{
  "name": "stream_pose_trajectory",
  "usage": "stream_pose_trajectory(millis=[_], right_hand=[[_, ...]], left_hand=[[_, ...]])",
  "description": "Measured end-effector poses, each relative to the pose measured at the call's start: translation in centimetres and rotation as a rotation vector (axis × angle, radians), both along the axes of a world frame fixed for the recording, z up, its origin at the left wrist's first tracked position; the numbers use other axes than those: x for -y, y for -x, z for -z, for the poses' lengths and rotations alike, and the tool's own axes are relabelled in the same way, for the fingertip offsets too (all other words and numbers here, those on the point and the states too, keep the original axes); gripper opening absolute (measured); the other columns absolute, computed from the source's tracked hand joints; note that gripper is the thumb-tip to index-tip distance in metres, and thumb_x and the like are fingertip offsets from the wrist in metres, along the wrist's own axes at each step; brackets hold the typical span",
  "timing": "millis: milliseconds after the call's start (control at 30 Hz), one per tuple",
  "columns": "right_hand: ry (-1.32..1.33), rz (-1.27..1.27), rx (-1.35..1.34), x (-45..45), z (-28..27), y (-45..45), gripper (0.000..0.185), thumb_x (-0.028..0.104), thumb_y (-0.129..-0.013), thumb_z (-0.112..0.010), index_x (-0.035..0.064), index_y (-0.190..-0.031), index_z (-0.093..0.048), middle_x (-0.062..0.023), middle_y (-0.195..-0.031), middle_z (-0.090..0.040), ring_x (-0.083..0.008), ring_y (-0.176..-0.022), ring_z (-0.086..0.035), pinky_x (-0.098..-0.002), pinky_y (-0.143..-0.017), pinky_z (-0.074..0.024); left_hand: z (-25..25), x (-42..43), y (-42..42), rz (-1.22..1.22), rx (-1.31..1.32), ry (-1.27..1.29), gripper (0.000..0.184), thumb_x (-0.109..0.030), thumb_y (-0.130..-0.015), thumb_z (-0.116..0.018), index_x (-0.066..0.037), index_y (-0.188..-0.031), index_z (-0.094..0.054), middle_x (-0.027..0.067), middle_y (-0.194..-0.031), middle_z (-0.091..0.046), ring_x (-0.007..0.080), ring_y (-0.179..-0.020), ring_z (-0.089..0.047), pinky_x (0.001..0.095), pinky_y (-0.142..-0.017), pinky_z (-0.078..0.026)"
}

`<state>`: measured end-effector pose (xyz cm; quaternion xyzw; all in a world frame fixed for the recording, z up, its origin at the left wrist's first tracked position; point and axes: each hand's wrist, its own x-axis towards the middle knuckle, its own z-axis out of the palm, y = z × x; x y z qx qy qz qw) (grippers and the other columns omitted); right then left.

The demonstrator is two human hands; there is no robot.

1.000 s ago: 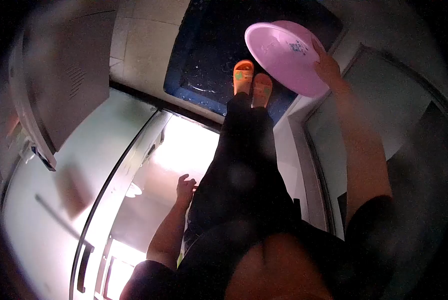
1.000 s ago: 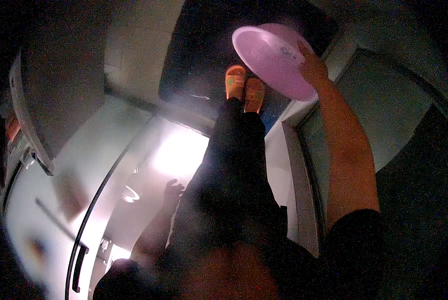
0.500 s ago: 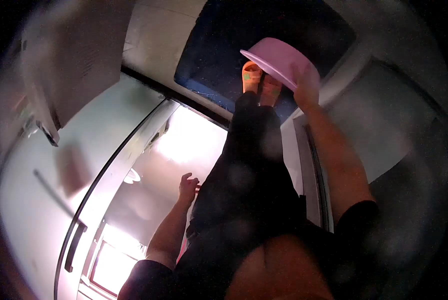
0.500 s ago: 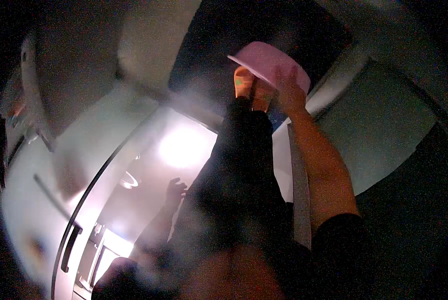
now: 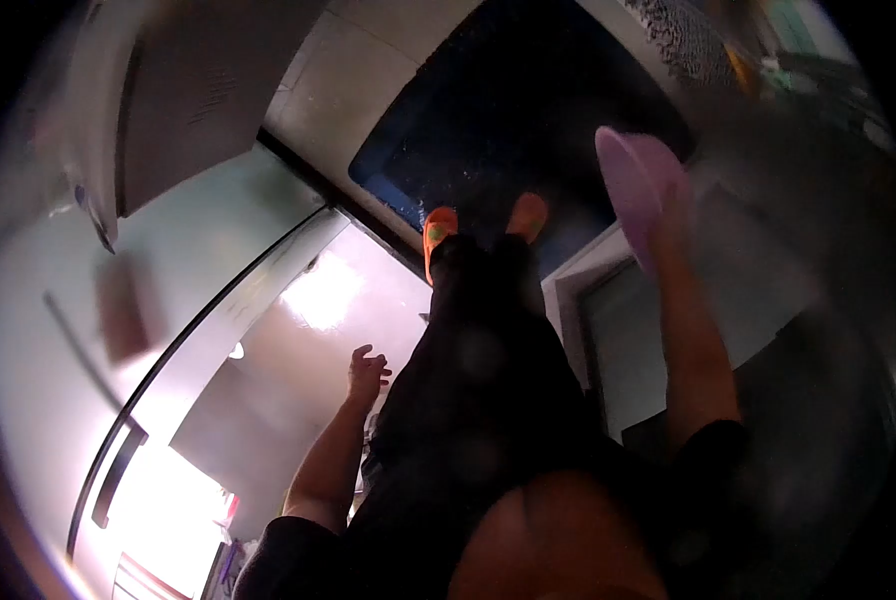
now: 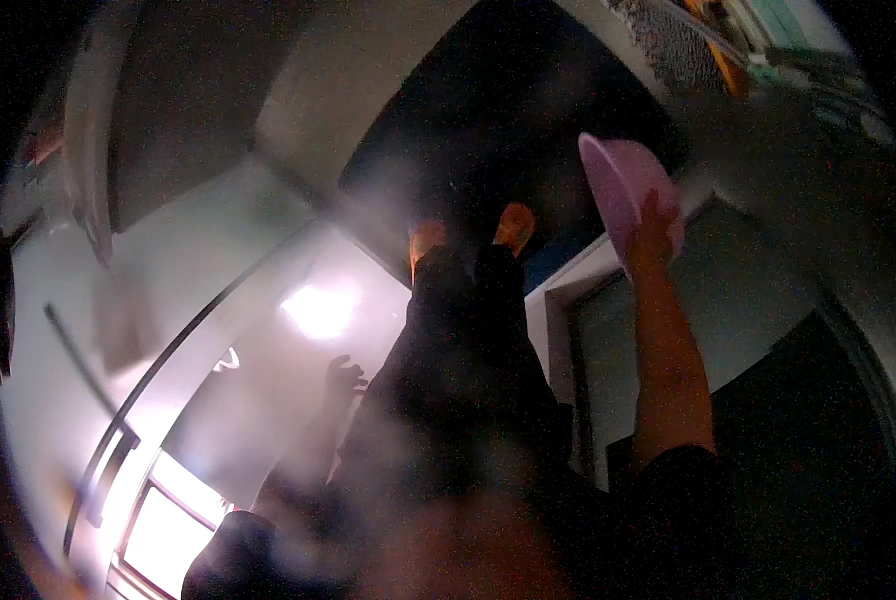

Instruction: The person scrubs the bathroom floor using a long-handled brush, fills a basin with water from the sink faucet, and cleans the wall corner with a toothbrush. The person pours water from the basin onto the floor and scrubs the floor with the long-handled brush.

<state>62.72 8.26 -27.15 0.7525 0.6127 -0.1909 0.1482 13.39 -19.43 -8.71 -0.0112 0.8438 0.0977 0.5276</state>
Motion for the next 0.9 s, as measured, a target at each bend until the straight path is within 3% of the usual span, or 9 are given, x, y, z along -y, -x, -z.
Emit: stream_pose_trajectory(millis=[167,233,300,367,467,633,700,800,900], right_hand=[[-0.011,-0.06,-0.094,-3.5,-7.6,2.7,0.067,0.002,-0.078,-0.044,0.019,-0.133,-0.011,-0.0217,-0.135,-0.004,-0.0351,-0.124,-0.013,-0.0409,-0.099,-0.0212],[-0.061,0.026,-0.244,-7.2,-14.1,7.7,0.055,0.003,-0.077,-0.042,0.0066,-0.129,-0.023,-0.0216,-0.131,-0.022,-0.0352,-0.122,-0.02,-0.0378,-0.101,-0.0161],[-0.132,-0.09,-0.259,-8.6,-14.3,7.6,0.058,0.005,-0.074,-0.04,0.0072,-0.13,-0.023,-0.0209,-0.132,-0.02,-0.0354,-0.122,-0.019,-0.0378,-0.101,-0.0157],[-0.339,-0.311,-0.386,-11.0,-17.9,8.9,0.061,0.006,-0.07,-0.038,0.0094,-0.13,-0.024,-0.0194,-0.132,-0.022,-0.0354,-0.119,-0.027,-0.0371,-0.098,-0.0243],[-0.36,-0.282,-0.484,-15.7,-27.4,14.3,0.057,0.006,-0.074,-0.043,0.0149,-0.129,-0.028,-0.0193,-0.134,-0.018,-0.0328,-0.11,-0.041,-0.0359,-0.084,-0.0419],[-0.913,-0.715,-0.81,-23.9,-40.2,23.9,0.045,0.021,-0.084,-0.044,0.0067,-0.125,-0.033,-0.0231,-0.13,-0.025,-0.0356,-0.119,-0.029,-0.0408,-0.092,-0.0324],[-1.012,-0.708,-0.922,-26.1,-43.0,29.2,0.042,0.013,-0.083,-0.043,0.0017,-0.123,-0.035,-0.0248,-0.128,-0.027,-0.0357,-0.119,-0.029,-0.0393,-0.094,-0.0295],[-0.861,-0.397,-1.151,-30.1,-43.5,35.5,0.028,0.005,-0.081,-0.044,-0.0053,-0.106,-0.043,-0.016,-0.102,-0.046,-0.0212,-0.09,-0.046,-0.0326,-0.078,-0.0375],[-0.607,-0.122,-1.494,-34.8,-45.0,43.4,0.032,0.008,-0.077,-0.05,-0.0054,-0.106,-0.045,-0.0131,-0.098,-0.052,-0.021,-0.09,-0.049,-0.0321,-0.08,-0.0372]], left_hand=[[0.5,-2.4,0.5,-0.103,0.003,-0.105,0.047,-0.014,-0.074,-0.055,-0.002,-0.114,-0.033,0.0127,-0.081,-0.053,0.0188,-0.063,-0.057,0.0286,-0.046,-0.047],[0.4,-4.4,1.4,-0.083,0.012,-0.15,0.048,-0.015,-0.074,-0.055,-0.001,-0.114,-0.032,0.0121,-0.081,-0.053,0.0177,-0.061,-0.057,0.0283,-0.046,-0.047],[0.6,-7.2,2.6,-0.053,0.055,-0.185,0.048,-0.016,-0.074,-0.055,-0.001,-0.114,-0.032,0.0118,-0.081,-0.054,0.0172,-0.06,-0.057,0.028,-0.045,-0.047],[1.8,-10.0,3.5,-0.094,0.013,-0.197,0.044,-0.009,-0.074,-0.055,-0.014,-0.112,-0.034,0.0074,-0.082,-0.055,0.0195,-0.061,-0.056,0.03,-0.044,-0.043],[2.5,-15.6,6.0,-0.283,0.08,-0.409,0.045,-0.016,-0.076,-0.056,-0.001,-0.112,-0.035,0.011,-0.077,-0.054,0.015,-0.057,-0.054,0.0268,-0.045,-0.045],[1.2,-22.7,9.9,-0.449,0.187,-0.591,0.047,-0.017,-0.075,-0.056,-0.004,-0.114,-0.034,0.0077,-0.075,-0.053,0.014,-0.059,-0.053,0.0265,-0.044,-0.041],[0.4,-23.2,10.9,-0.505,0.126,-0.687,0.045,-0.016,-0.075,-0.056,-0.006,-0.113,-0.035,0.0072,-0.074,-0.052,0.014,-0.058,-0.052,0.0268,-0.044,-0.041],[3.6,-19.9,12.9,-0.302,-0.133,-0.771,0.044,-0.015,-0.074,-0.056,-0.004,-0.111,-0.035,0.0084,-0.073,-0.052,0.0148,-0.056,-0.053,0.0273,-0.044,-0.042],[-7.4,-22.6,12.0,-0.257,-0.375,-0.394,0.044,-0.016,-0.074,-0.056,-0.002,-0.11,-0.035,0.009,-0.071,-0.053,0.0154,-0.055,-0.052,0.0274,-0.045,-0.043]])
